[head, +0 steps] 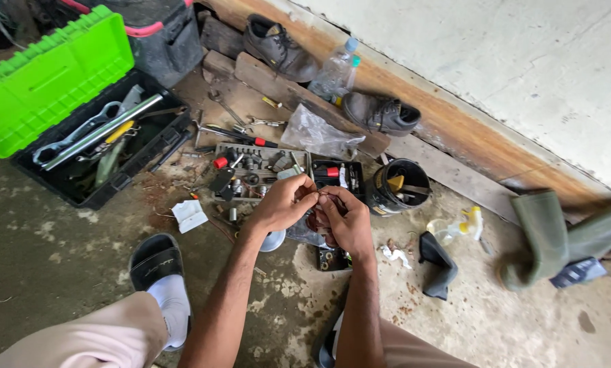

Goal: Repairing a small engine or mechanical device by connecting wires and assembling parts

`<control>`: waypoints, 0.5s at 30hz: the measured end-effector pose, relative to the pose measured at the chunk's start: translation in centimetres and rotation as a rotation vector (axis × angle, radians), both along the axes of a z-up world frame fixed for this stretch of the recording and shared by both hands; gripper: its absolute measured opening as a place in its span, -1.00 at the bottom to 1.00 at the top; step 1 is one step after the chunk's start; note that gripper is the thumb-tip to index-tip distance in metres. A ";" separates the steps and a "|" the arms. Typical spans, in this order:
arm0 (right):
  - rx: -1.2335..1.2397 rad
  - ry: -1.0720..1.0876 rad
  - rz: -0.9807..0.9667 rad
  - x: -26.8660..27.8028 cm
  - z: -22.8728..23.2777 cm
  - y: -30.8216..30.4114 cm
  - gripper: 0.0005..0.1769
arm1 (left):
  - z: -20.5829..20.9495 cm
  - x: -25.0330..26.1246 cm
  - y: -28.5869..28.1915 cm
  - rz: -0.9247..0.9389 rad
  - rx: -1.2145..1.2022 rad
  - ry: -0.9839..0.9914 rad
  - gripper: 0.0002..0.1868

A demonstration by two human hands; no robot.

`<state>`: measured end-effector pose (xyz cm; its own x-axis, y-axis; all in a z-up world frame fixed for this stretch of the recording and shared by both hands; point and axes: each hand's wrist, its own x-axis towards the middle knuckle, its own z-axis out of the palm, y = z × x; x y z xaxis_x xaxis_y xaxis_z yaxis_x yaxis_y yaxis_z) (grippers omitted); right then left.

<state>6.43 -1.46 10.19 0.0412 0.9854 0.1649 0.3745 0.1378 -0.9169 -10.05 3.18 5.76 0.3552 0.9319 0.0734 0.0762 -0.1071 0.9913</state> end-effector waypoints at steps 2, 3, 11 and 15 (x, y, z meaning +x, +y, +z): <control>0.012 -0.025 -0.019 1.0 -0.9 0.0 -0.86 | 0.2 0.4 -0.1 -0.023 0.003 -0.008 -0.77; 0.025 -0.045 -0.027 1.5 -1.3 0.0 -0.86 | 0.4 0.6 -0.1 -0.036 0.007 -0.011 -0.77; 0.028 -0.029 -0.145 2.2 -0.3 -1.1 -0.85 | -1.0 4.0 -0.4 0.011 -0.172 -0.309 -0.74; -0.064 0.009 -0.210 2.9 -2.3 -2.0 -0.82 | -0.1 4.5 -0.9 0.122 -0.211 -0.540 -0.84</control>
